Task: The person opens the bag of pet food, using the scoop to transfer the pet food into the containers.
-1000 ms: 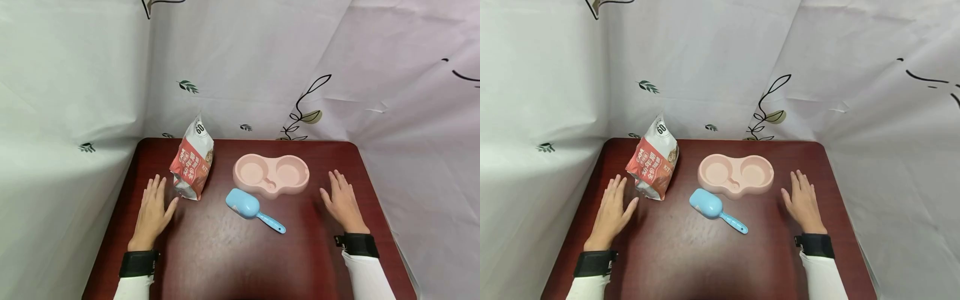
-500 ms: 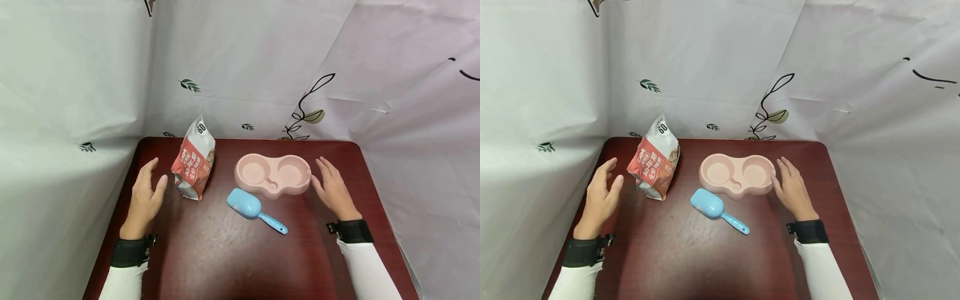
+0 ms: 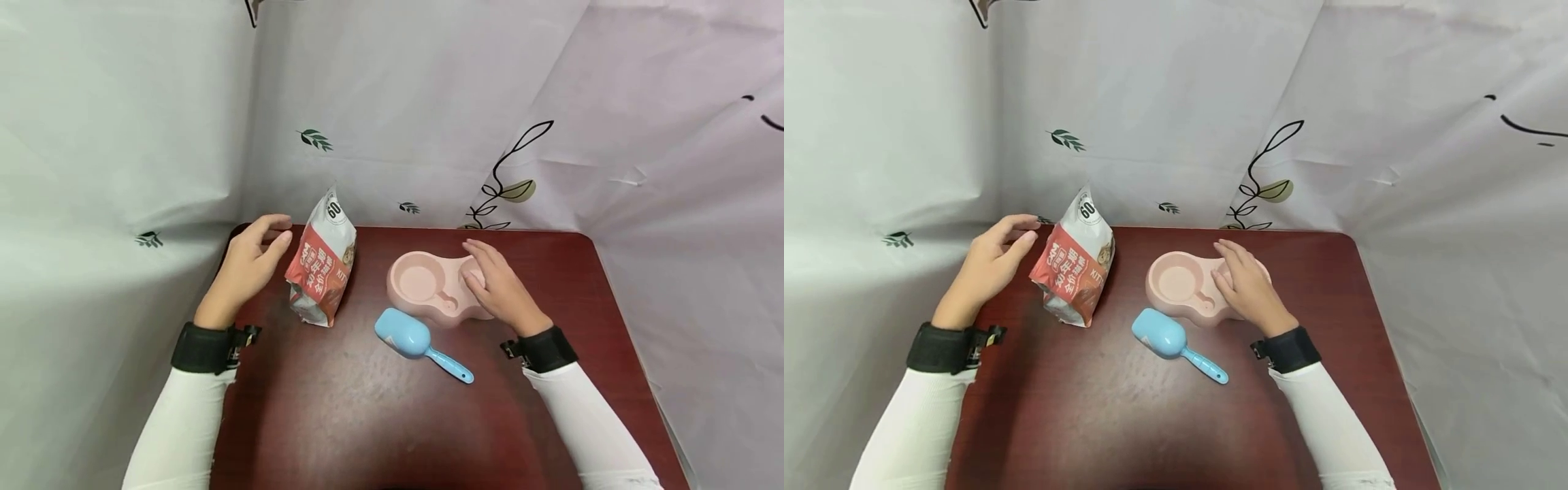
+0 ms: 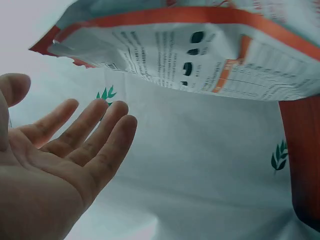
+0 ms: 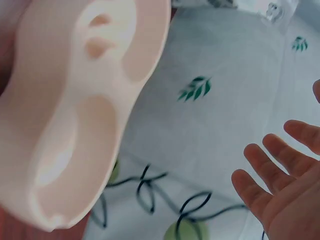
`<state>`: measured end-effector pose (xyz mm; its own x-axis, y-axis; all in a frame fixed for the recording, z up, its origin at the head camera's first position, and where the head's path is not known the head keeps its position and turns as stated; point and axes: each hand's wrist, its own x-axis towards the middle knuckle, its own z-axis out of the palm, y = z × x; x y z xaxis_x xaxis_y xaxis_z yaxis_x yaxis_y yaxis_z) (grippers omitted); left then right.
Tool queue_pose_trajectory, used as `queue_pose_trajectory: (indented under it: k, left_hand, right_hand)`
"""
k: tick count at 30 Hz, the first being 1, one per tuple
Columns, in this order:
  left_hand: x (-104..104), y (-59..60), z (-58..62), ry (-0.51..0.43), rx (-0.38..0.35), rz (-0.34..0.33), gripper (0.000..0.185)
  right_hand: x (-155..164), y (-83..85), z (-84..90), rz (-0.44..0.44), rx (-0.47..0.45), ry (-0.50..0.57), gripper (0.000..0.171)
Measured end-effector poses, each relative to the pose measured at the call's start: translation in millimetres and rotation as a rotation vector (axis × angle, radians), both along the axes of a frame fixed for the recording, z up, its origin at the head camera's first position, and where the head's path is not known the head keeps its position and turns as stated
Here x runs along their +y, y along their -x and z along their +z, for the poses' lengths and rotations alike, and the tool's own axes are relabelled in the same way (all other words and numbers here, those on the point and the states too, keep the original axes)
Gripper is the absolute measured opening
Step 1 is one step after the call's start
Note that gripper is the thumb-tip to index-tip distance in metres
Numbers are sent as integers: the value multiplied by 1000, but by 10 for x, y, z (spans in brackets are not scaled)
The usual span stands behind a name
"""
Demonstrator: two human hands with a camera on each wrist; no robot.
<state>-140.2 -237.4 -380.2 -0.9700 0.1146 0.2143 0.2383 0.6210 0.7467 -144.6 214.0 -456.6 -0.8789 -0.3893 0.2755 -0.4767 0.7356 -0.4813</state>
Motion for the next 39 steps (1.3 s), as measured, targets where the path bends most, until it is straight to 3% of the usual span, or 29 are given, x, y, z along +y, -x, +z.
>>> queue_pose_trajectory:
  k: [5,10,17,21,29,39]
  left_hand:
    - [50,270,71,53,-65,-16,41]
    - [99,465,126,82,-174,-34,47]
    - [180,772,151,36,-291,-97,47]
    - [226,913,180,84,-317,-116,47]
    - [365,1109,195,247,-315,-141,44]
    - [455,1183,161,332,-294,-146,39]
  right_hand:
    - [-285,93,105,90,-1,8,56]
    - [-585,182,179,173,-22,11,57]
    - [-1034,336,270,229,-46,23,55]
    - [-1273,436,295,255,-91,30,56]
    - [-1675,622,306,279,-227,121,54]
    - [-1971,689,297,277,-365,229,51]
